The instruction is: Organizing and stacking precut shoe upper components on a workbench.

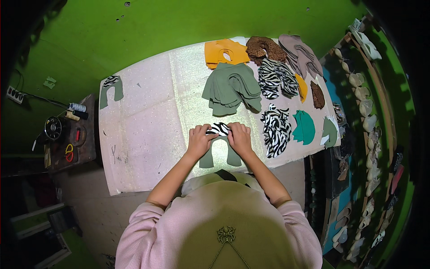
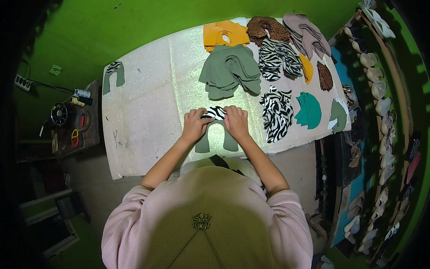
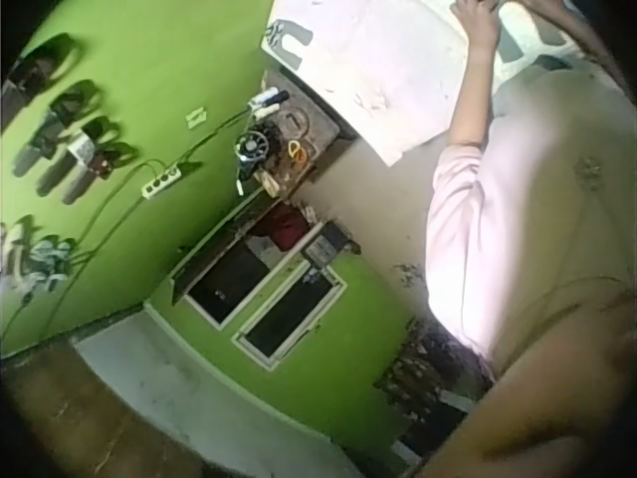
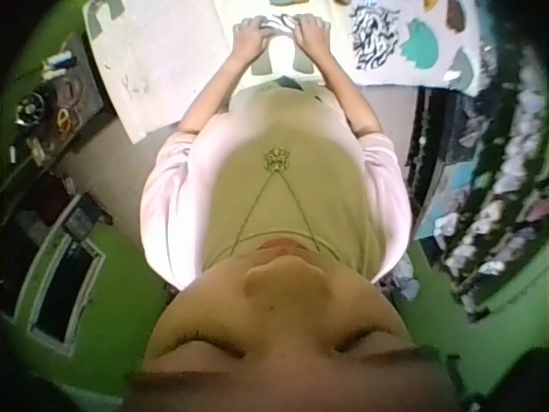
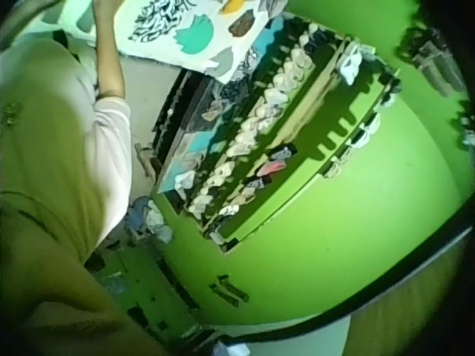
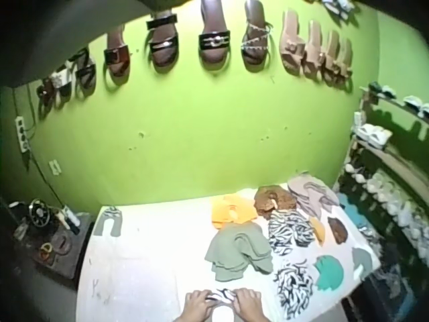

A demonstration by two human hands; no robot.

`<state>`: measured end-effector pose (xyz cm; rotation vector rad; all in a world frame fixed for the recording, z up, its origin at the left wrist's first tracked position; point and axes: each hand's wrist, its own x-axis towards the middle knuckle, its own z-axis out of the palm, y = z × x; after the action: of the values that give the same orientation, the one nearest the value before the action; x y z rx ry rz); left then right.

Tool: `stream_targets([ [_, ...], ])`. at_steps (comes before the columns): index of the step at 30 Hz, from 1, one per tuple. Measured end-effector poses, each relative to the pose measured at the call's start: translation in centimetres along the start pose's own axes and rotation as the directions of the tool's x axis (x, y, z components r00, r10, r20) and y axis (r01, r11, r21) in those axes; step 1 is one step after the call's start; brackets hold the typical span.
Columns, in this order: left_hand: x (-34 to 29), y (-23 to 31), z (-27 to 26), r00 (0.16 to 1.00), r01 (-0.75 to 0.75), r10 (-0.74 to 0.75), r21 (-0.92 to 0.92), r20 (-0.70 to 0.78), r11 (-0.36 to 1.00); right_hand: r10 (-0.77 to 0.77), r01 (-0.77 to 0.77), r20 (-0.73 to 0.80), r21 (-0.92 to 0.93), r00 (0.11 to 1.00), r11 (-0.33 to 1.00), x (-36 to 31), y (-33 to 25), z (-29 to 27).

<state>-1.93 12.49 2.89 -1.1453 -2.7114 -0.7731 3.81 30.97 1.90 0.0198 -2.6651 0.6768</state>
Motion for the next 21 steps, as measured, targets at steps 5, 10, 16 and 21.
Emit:
stream_targets([
  [5,0.1,0.1,0.2,0.999,-0.037,0.037,0.016,-0.014,0.999,-0.019,0.020,0.047,-0.023,0.999,1.000,-0.3,-0.4,0.1],
  [10,0.3,0.0,0.4,0.995,-0.101,0.100,0.050,0.020,0.994,-0.107,0.144,0.231,-0.149,0.967,0.978,-1.8,-1.3,0.9],
  [16,-0.4,1.6,1.8,0.996,-0.057,0.059,-0.037,0.060,0.998,-0.051,0.103,0.334,-0.140,0.941,0.985,-2.2,-1.3,0.9],
  [21,-1.5,1.6,2.3,0.990,-0.045,0.041,0.031,0.133,0.999,-0.031,0.084,0.345,-0.137,0.938,0.987,-2.5,-1.4,1.3],
])
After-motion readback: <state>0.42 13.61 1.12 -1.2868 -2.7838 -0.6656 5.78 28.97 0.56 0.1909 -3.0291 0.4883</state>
